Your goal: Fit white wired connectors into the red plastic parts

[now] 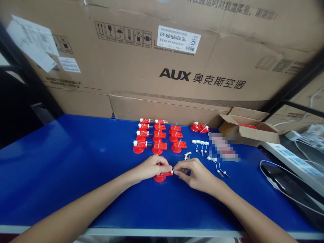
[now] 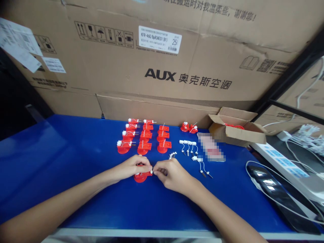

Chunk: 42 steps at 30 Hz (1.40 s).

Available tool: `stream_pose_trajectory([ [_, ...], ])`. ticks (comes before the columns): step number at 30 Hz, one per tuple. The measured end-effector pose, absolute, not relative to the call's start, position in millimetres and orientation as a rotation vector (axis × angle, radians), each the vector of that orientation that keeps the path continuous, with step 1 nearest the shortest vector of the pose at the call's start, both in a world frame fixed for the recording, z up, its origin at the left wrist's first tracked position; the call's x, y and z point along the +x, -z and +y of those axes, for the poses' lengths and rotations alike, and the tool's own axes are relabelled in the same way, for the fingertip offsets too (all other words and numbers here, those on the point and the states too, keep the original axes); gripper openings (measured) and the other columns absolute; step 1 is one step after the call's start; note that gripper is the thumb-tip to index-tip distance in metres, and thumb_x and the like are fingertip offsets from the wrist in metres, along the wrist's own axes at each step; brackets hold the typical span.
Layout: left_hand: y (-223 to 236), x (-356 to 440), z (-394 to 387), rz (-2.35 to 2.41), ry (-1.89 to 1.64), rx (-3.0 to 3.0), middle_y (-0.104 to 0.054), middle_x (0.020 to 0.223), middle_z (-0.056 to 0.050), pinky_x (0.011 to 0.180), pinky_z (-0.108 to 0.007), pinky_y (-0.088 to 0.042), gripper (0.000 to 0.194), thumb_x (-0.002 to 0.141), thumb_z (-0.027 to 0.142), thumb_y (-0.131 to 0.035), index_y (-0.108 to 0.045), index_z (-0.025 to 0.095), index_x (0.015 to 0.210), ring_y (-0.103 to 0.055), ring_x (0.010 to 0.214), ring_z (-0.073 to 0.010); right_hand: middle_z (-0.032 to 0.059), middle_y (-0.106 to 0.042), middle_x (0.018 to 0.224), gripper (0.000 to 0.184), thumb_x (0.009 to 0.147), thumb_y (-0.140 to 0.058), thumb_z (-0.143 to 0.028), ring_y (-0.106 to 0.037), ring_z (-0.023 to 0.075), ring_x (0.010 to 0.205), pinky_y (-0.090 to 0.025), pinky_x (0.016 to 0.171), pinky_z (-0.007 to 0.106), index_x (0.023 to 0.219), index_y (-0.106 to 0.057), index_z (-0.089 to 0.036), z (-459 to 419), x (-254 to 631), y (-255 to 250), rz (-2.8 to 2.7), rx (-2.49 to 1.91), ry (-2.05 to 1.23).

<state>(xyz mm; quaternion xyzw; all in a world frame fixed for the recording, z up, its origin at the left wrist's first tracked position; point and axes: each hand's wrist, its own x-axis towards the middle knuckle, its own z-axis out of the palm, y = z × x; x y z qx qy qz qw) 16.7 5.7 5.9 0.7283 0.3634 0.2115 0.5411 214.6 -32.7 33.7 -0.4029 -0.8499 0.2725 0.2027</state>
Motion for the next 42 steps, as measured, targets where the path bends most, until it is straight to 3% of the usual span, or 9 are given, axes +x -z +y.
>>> stream_pose_trajectory([
  [13, -6, 15, 6, 0.862, -0.484, 1.798, -0.067, 0.078, -0.004, 0.065, -0.022, -0.041, 0.030, 0.081, 0.038, -0.054, -0.069, 0.012, 0.078, -0.058, 0.073, -0.0156, 0.0040, -0.069, 0.082, 0.023, 0.080, -0.047, -0.004, -0.063, 0.0139, 0.071, -0.046, 0.066, 0.022, 0.087, -0.065, -0.016, -32, 215, -30, -2.476, -1.001, -0.539],
  [35, -5, 12, 8, 0.886, -0.448, 1.931, -0.063, 0.076, -0.003, 0.066, -0.022, -0.041, 0.033, 0.085, 0.040, -0.048, -0.066, 0.013, 0.078, -0.056, 0.073, -0.0150, 0.0045, -0.064, 0.085, 0.017, 0.085, -0.047, -0.010, -0.060, 0.0136, 0.072, -0.045, 0.067, 0.022, 0.093, -0.060, -0.018, -35, 211, -23, -2.409, -1.025, -0.514],
  [42, -5, 13, 7, 0.853, -0.459, 1.923, -0.063, 0.077, -0.003, 0.066, -0.022, -0.041, 0.031, 0.085, 0.037, -0.048, -0.067, 0.013, 0.078, -0.056, 0.074, -0.0145, 0.0032, -0.060, 0.074, 0.020, 0.081, -0.046, -0.005, -0.054, 0.0129, 0.064, -0.042, 0.062, 0.023, 0.084, -0.061, -0.017, -35, 211, -26, -2.472, -1.025, -0.451],
])
